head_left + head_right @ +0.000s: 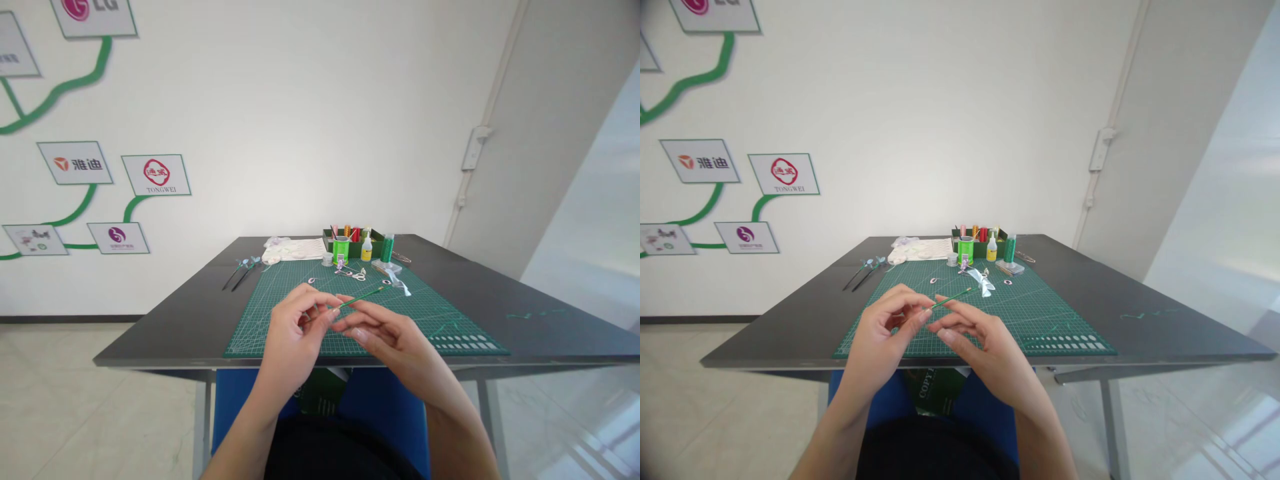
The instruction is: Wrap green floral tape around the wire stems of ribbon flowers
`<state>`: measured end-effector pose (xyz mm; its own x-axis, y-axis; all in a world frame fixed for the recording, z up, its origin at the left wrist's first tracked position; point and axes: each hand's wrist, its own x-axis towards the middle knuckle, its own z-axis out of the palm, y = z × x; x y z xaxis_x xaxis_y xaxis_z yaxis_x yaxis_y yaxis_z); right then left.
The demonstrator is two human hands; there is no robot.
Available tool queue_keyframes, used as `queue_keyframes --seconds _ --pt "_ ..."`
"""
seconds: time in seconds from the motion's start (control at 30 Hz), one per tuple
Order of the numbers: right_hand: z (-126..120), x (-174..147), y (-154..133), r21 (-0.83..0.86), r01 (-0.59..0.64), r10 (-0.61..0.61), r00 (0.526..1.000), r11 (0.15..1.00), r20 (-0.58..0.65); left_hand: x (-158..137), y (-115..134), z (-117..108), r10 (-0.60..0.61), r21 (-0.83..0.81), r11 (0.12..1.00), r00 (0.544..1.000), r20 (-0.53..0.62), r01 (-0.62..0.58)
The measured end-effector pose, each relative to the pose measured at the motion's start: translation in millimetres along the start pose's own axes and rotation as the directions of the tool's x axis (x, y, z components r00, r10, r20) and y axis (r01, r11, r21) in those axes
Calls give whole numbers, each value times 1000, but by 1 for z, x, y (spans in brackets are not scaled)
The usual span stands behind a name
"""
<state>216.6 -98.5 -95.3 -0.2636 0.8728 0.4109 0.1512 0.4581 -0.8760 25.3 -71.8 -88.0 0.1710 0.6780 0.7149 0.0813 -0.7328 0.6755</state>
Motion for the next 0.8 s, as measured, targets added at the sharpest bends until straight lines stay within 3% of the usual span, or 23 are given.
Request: queue_keyframes --seconds 0.2,0.4,0.63,0.8 --pt "12 5 2 61 -62 68 992 996 -104 0 -4 3 11 -2 1000 1000 -12 -11" --pt "22 1 6 -13 16 -19 957 1000 -290 1 -6 2 -17 -24 1000 1000 15 17" --pt "22 -4 -4 -100 2 -31 957 995 -288 1 1 0 -49 -25 998 998 26 50" --pt "21 -7 -6 -163 6 -51 962 987 -269 1 1 0 0 -7 1000 999 41 0"
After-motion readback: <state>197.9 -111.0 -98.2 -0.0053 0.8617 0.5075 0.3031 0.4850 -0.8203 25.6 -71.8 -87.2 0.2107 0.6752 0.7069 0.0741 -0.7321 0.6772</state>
